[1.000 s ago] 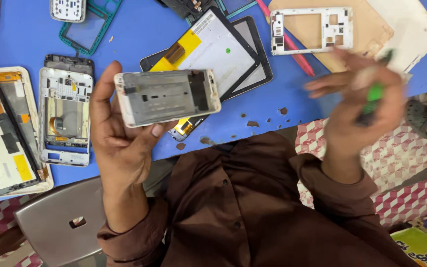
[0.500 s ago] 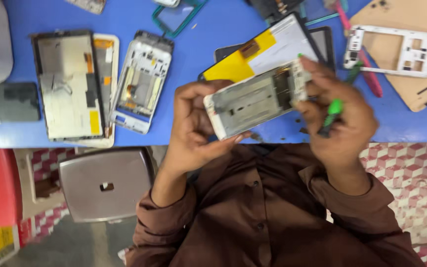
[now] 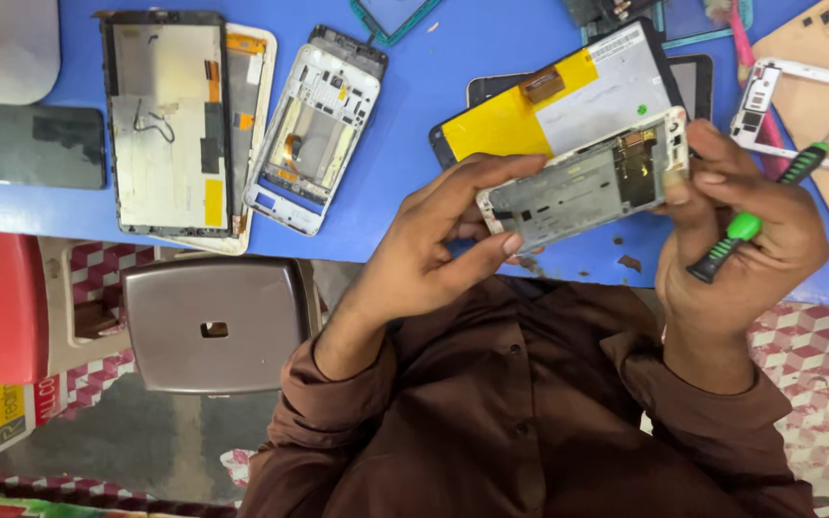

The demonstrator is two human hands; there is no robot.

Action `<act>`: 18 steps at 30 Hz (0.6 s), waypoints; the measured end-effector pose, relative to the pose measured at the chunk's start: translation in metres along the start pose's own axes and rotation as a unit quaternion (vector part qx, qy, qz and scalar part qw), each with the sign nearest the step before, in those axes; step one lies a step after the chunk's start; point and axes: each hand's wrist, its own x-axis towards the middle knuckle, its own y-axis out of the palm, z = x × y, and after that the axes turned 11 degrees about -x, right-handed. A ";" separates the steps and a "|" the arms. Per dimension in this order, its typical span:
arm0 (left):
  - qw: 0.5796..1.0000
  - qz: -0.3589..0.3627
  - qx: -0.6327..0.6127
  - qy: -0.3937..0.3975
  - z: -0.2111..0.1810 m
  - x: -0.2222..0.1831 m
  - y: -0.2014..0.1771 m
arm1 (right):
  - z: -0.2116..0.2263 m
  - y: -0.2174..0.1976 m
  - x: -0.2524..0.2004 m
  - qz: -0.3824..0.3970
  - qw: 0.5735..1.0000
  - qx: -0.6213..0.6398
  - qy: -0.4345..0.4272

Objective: The person uses a screwdriver to pry open the back of a smartphone, then removes the battery and internal components. They continue to disassemble the phone frame, separating the back cover from the main body.

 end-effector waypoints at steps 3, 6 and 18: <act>0.998 -0.001 0.050 0.024 0.000 0.005 0.002 | 0.000 0.001 -0.003 -0.007 1.000 0.017 -0.010; 0.999 0.006 0.044 0.004 0.002 0.008 0.003 | 0.000 0.001 -0.004 0.006 0.998 -0.039 -0.052; 0.997 -0.013 -0.067 -0.043 0.007 0.008 0.008 | 0.029 0.011 0.013 0.006 0.996 0.082 -0.041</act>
